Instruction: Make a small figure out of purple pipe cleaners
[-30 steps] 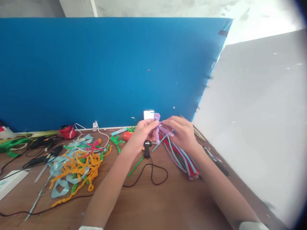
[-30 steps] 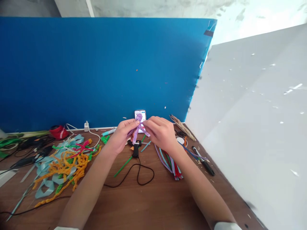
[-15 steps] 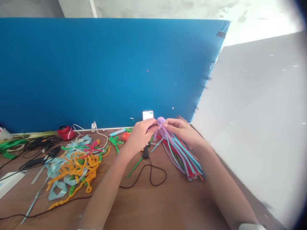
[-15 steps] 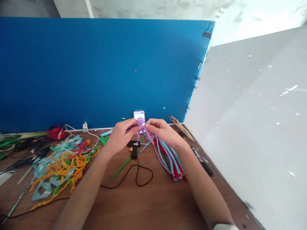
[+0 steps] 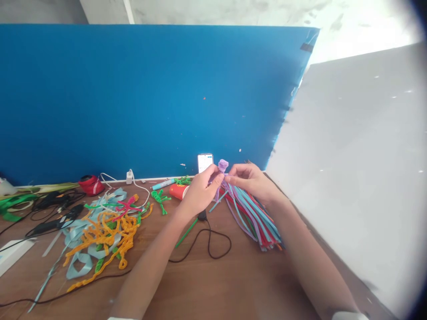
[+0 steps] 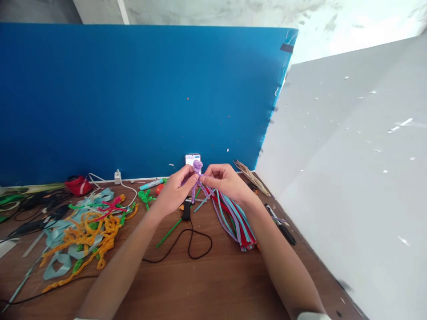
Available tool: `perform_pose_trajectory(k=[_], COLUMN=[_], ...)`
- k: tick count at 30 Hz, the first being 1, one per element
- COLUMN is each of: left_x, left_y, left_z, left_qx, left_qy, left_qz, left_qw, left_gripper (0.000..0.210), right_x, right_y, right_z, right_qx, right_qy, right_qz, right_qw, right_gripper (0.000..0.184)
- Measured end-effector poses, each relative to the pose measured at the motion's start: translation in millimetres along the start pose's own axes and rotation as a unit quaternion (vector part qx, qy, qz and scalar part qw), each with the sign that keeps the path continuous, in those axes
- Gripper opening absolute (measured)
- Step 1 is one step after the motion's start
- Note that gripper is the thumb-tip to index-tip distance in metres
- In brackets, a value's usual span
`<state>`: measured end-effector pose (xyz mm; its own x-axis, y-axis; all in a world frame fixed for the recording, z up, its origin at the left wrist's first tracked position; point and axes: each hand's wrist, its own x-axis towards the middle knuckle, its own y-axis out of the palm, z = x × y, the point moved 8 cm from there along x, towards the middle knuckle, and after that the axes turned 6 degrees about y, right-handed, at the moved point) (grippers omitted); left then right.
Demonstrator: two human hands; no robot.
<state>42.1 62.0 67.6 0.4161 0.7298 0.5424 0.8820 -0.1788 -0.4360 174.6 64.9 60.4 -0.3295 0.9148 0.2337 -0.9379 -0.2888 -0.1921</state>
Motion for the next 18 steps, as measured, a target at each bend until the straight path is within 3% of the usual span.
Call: perform_pose_trajectory(k=[3, 5, 6, 8, 10, 12, 14, 16, 18], left_x=[-3.0, -4.6, -4.8, -4.4, -3.3, -1.6, 0.0, 1.0, 2.2], left_y=[9.4, 12.6, 11.6, 7.5, 5.8, 6.3, 7.1, 7.0, 5.5], left_z=[16.4, 28.1, 33.9, 44.3, 50.4, 50.8, 47.6, 44.1, 41.1], left_qx=[-0.089, -0.119, -0.114, -0.094, -0.096, -0.12, -0.15, -0.177, -0.184], left_qy=[-0.07, -0.108, -0.122, -0.146, -0.162, -0.165, -0.159, -0.149, -0.129], left_qz=[0.029, 0.042, 0.038, 0.018, 0.011, 0.015, 0.02, 0.019, 0.016], left_qw=[0.993, 0.986, 0.985, 0.985, 0.982, 0.979, 0.975, 0.973, 0.974], left_gripper=[0.027, 0.029, 0.03, 0.034, 0.04, 0.043, 0.042, 0.036, 0.033], right_x=[-0.6, -2.2, -3.7, -8.1, -9.7, -8.7, -7.0, -4.7, -1.5], right_y=[-2.0, 2.4, 7.2, 21.7, 33.5, 36.7, 29.3, 14.1, 2.1], right_z=[4.4, 12.3, 16.9, 23.3, 21.4, 18.4, 19.3, 20.2, 16.1], right_qx=[-0.114, -0.25, -0.332, -0.488, -0.577, -0.605, -0.572, -0.486, -0.371], right_qy=[-0.045, -0.108, -0.152, -0.246, -0.297, -0.309, -0.29, -0.236, -0.163], right_qz=[-0.01, -0.024, -0.035, -0.057, -0.069, -0.087, -0.124, -0.162, -0.161], right_qw=[0.992, 0.962, 0.931, 0.836, 0.758, 0.729, 0.757, 0.826, 0.9], right_gripper=[0.026, 0.023, 0.022, 0.024, 0.025, 0.026, 0.025, 0.022, 0.019])
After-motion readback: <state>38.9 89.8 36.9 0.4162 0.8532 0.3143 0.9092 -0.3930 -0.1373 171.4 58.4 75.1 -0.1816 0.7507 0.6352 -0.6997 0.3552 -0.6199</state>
